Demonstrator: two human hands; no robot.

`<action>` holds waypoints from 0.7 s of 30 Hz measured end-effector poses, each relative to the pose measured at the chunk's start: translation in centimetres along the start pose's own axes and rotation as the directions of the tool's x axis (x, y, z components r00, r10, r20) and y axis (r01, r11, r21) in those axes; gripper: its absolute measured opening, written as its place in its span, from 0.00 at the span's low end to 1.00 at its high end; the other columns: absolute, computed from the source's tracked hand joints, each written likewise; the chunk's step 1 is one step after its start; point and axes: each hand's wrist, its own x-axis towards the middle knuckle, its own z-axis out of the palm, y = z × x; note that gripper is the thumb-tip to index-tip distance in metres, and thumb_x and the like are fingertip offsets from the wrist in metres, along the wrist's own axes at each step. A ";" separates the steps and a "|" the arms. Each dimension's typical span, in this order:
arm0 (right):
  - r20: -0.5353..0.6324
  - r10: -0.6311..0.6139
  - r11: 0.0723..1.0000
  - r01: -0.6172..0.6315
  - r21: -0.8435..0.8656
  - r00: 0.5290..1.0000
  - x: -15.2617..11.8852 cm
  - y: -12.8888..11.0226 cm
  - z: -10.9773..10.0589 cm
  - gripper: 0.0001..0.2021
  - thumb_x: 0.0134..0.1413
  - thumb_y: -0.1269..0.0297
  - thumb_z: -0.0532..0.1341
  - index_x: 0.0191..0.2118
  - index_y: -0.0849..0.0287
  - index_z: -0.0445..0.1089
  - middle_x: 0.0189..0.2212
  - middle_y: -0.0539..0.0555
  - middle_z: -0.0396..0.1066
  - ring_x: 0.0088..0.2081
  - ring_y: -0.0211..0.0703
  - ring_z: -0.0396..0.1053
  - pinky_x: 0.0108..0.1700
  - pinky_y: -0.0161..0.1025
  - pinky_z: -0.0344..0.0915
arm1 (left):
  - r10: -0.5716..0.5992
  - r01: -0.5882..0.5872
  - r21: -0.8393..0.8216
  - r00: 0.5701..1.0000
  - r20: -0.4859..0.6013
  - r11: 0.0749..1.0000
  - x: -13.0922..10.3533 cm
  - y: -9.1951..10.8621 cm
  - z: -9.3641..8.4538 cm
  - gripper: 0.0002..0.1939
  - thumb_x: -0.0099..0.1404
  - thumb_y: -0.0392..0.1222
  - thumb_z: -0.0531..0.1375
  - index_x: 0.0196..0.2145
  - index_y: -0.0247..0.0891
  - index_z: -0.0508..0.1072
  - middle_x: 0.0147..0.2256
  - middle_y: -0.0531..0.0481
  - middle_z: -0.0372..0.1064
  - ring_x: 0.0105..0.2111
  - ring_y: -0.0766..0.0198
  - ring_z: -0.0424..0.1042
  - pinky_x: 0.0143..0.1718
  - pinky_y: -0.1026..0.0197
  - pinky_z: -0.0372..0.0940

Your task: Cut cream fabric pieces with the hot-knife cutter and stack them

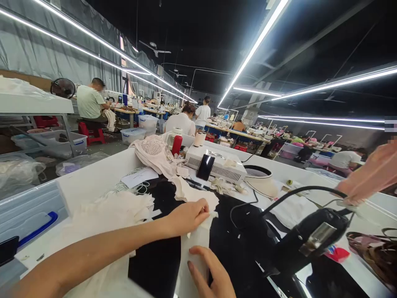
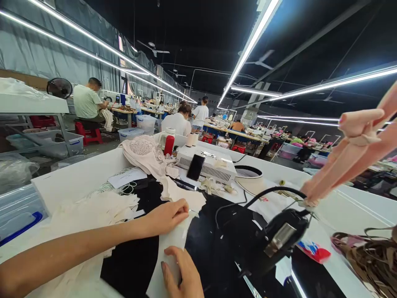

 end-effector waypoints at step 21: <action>-0.281 0.118 0.961 -0.181 -0.210 0.952 21.4 7.9 -2.8 0.14 0.69 0.55 0.64 0.49 0.61 0.74 0.45 0.54 0.76 0.43 0.45 0.76 0.48 0.47 0.76 | -0.342 0.369 0.123 0.919 -0.194 0.921 8.5 -10.2 -0.3 0.19 0.76 0.47 0.62 0.60 0.36 0.70 0.56 0.41 0.71 0.52 0.53 0.75 0.54 0.44 0.73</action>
